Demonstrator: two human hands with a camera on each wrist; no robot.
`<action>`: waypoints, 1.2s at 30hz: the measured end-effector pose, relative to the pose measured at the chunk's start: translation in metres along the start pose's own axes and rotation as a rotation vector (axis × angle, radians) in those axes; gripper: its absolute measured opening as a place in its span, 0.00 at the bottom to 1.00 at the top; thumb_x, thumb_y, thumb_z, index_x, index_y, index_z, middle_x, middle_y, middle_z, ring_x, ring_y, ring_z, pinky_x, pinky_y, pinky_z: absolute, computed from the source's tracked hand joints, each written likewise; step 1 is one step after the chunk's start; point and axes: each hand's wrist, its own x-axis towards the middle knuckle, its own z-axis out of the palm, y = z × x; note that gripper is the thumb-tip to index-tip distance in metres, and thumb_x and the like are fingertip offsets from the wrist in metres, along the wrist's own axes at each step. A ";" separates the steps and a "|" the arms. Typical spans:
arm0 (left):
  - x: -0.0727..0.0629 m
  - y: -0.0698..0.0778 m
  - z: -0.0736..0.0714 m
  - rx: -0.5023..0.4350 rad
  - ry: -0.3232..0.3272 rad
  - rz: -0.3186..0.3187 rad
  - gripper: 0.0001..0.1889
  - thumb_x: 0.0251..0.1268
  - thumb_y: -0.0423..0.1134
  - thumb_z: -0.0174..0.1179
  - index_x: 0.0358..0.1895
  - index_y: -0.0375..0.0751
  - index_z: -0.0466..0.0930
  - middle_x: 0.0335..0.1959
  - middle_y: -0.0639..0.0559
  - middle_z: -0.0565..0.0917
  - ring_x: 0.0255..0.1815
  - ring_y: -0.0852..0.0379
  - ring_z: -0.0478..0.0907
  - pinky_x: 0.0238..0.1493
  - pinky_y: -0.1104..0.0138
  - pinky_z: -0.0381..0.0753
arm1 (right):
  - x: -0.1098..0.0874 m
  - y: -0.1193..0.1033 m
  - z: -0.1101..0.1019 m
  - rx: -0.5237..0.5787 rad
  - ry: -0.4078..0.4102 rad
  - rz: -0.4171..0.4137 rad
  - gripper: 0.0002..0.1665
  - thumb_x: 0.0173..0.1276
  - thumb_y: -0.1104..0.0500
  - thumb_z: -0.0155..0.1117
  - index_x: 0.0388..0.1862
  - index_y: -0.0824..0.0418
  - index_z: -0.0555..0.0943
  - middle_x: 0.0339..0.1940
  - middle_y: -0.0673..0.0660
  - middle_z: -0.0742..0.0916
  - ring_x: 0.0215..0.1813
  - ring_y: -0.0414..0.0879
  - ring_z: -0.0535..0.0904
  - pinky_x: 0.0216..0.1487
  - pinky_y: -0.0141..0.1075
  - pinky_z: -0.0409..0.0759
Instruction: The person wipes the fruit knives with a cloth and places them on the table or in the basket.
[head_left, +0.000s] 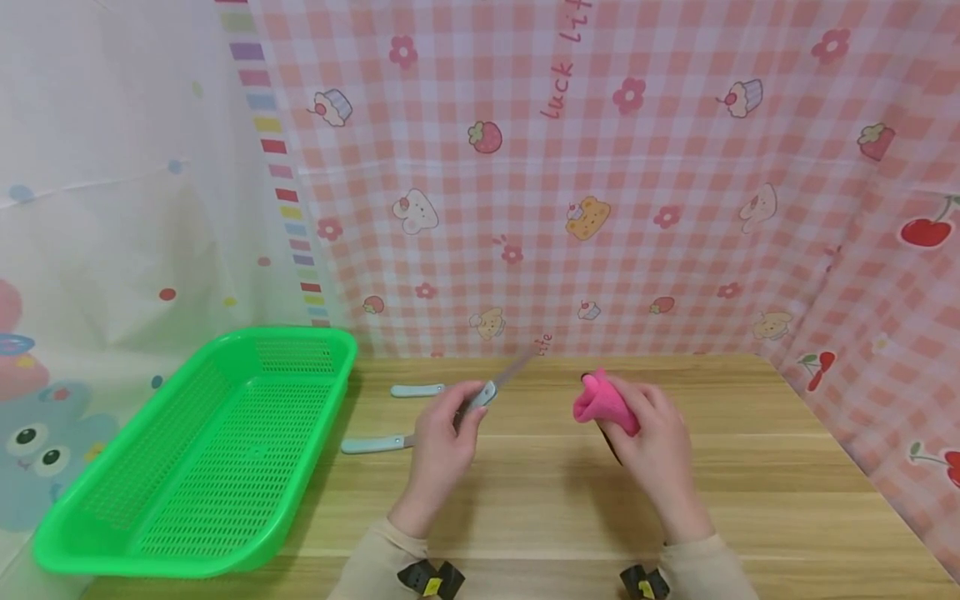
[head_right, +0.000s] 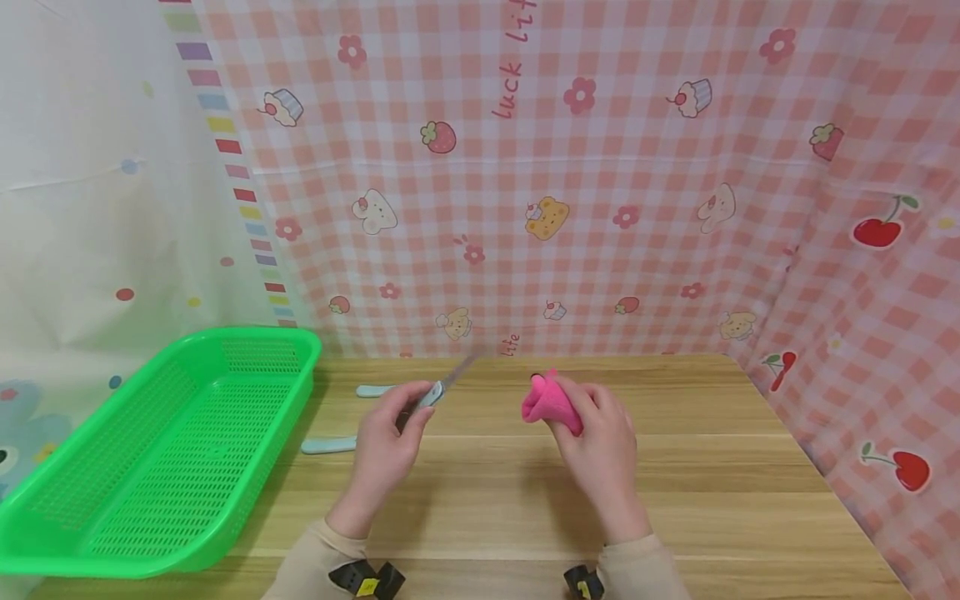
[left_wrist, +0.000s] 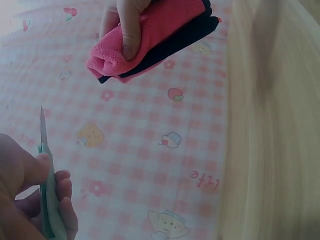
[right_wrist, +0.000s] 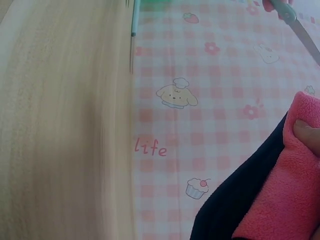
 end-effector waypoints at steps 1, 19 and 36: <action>0.000 0.001 0.000 0.024 0.017 0.021 0.13 0.61 0.24 0.65 0.49 0.34 0.82 0.40 0.47 0.84 0.39 0.55 0.79 0.40 0.63 0.83 | 0.000 0.000 0.000 0.000 -0.001 0.001 0.30 0.49 0.67 0.80 0.54 0.59 0.84 0.40 0.63 0.84 0.38 0.60 0.79 0.37 0.50 0.73; -0.002 -0.006 0.008 0.337 0.141 0.303 0.16 0.52 0.22 0.70 0.45 0.34 0.82 0.38 0.45 0.82 0.41 0.48 0.79 0.46 0.57 0.78 | -0.002 -0.005 -0.001 0.014 0.038 -0.066 0.31 0.46 0.69 0.81 0.53 0.59 0.84 0.41 0.62 0.84 0.39 0.59 0.80 0.41 0.52 0.71; -0.004 0.002 0.014 0.496 0.114 0.421 0.09 0.57 0.25 0.69 0.41 0.34 0.82 0.35 0.45 0.81 0.37 0.48 0.79 0.39 0.60 0.81 | 0.015 -0.054 0.014 -0.067 0.026 -0.545 0.26 0.51 0.66 0.76 0.50 0.48 0.86 0.46 0.56 0.85 0.44 0.56 0.79 0.46 0.52 0.71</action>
